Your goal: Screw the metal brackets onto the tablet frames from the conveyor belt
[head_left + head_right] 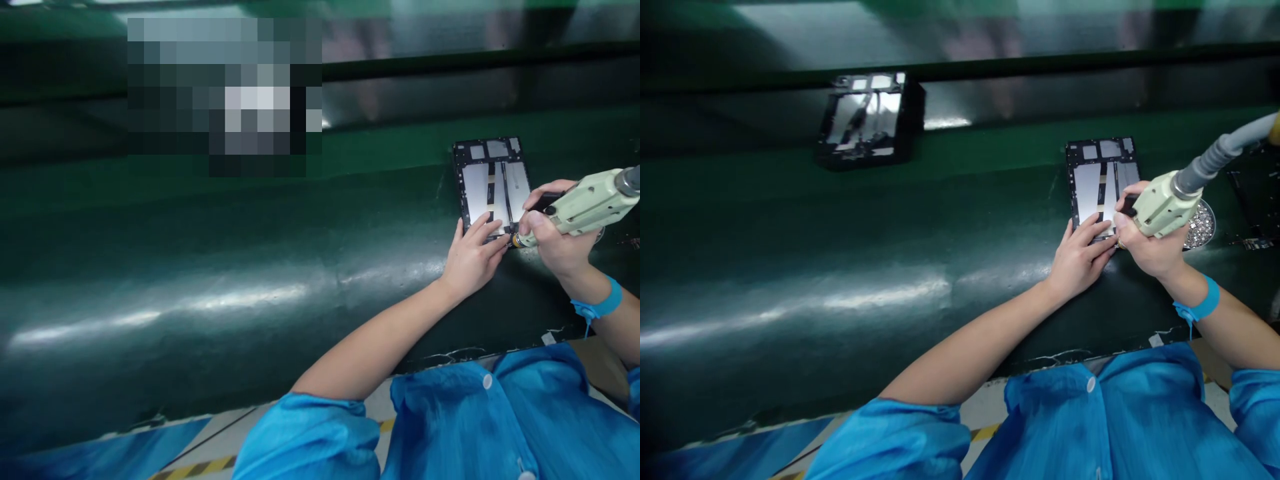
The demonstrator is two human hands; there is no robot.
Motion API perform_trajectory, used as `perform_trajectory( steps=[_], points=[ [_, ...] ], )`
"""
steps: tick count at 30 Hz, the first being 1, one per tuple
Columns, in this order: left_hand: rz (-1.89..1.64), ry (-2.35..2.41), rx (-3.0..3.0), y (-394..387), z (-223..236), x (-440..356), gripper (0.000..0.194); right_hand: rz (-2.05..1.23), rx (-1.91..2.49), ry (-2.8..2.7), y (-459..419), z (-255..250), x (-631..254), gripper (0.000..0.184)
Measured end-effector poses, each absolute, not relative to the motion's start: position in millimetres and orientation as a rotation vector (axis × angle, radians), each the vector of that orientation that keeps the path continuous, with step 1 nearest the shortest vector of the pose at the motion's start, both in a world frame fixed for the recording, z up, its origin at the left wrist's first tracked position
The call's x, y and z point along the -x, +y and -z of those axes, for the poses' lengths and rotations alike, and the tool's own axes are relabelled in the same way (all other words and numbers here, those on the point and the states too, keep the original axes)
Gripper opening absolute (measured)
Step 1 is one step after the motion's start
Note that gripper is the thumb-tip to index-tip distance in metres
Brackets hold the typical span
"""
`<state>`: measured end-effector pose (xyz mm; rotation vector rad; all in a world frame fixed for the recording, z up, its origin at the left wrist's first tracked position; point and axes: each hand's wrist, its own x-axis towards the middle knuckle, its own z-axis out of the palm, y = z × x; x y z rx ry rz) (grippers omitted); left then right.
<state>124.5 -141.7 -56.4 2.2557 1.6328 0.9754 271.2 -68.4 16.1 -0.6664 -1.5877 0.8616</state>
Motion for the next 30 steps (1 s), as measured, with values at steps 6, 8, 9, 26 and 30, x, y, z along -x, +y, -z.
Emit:
perform_trajectory(
  steps=[6, 8, 9, 26, 30],
  points=[
    [-1.003, 1.623, -2.274, -142.4, 55.9, -124.9, 0.022, -0.583, 0.709, -1.396, -40.9, -36.6, -312.3, 0.024],
    [-1.004, 1.617, -2.266, -142.6, 55.5, -125.3, 0.022, -0.497, 0.739, -1.357, -27.3, -32.7, -330.9, 0.027],
    [-1.006, 1.617, -2.261, -142.7, 55.4, -125.3, 0.022, -0.477, 0.767, -1.344, -22.0, -29.2, -338.4, 0.028],
    [-1.027, 1.618, -2.243, -143.3, 54.7, -123.2, 0.022, -0.485, 0.884, -1.36, -15.8, -10.1, -348.0, 0.028],
    [-1.021, 1.614, -2.24, -143.6, 54.0, -123.3, 0.022, -0.488, 0.867, -1.347, -15.0, -8.1, -347.9, 0.028]
  ],
)
